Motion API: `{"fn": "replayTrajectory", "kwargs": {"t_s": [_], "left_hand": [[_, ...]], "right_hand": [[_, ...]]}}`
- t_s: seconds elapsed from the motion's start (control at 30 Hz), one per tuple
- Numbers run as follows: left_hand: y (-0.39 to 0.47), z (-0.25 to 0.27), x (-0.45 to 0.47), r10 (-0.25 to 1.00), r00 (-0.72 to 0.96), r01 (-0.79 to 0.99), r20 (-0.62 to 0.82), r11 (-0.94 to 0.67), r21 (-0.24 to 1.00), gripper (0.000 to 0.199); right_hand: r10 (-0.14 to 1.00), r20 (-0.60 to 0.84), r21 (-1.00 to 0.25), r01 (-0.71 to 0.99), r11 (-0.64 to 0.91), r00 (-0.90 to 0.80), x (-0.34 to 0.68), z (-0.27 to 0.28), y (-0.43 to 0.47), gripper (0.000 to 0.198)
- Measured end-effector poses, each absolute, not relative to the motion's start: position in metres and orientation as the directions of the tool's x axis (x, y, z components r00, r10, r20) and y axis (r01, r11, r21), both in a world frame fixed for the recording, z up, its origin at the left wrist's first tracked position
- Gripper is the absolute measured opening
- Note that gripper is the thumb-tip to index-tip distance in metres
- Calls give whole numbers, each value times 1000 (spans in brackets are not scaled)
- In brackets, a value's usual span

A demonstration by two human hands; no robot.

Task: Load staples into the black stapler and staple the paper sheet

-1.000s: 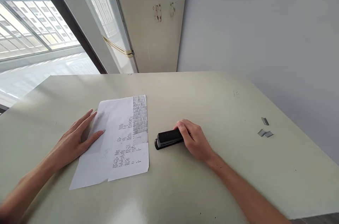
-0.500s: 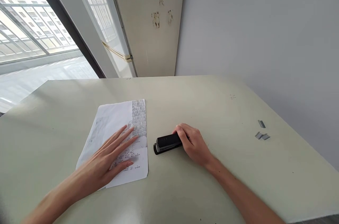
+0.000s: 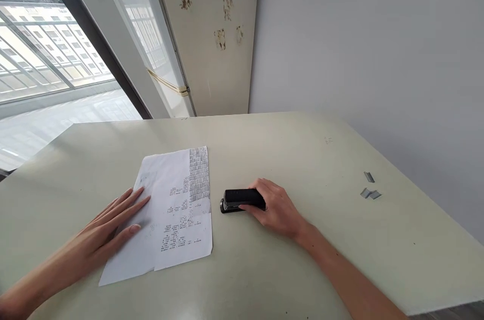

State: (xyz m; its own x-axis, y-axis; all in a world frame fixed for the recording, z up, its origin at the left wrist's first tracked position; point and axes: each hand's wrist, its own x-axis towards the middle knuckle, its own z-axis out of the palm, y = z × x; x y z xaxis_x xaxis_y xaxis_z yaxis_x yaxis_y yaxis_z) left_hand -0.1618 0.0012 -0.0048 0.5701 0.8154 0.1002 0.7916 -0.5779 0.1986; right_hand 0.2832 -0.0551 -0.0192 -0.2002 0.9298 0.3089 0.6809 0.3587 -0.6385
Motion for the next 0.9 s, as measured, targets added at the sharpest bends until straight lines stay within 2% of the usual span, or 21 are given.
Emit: {"fn": "replayTrajectory", "kwargs": {"t_s": [0.13,0.3,0.5,0.67,0.77,0.9], "left_hand": [[6,-1,-144,710,701,696,61,-701,158,73],[5,-3,-50,594,803,577,51,-796,182,77],[20,-4,82,437,898,405,51,-866,292,70],[19,-14,156,328,933,242,145,-874,422,43],[15,-17,170,324,922,173,213,-835,522,38],[16,-10,137,421,876,167,237,-725,668,40]], "right_hand": [[923,385,-641,715,280,-16,281,-21,-55,20],[854,512,-637,708,306,91,284,-11,-53,17],[786,597,-634,695,340,160,290,8,-53,17],[790,593,-625,706,333,154,299,22,-64,15],[807,567,-633,715,297,167,305,24,-69,16],[828,520,-670,701,245,207,307,22,-68,17]]}}
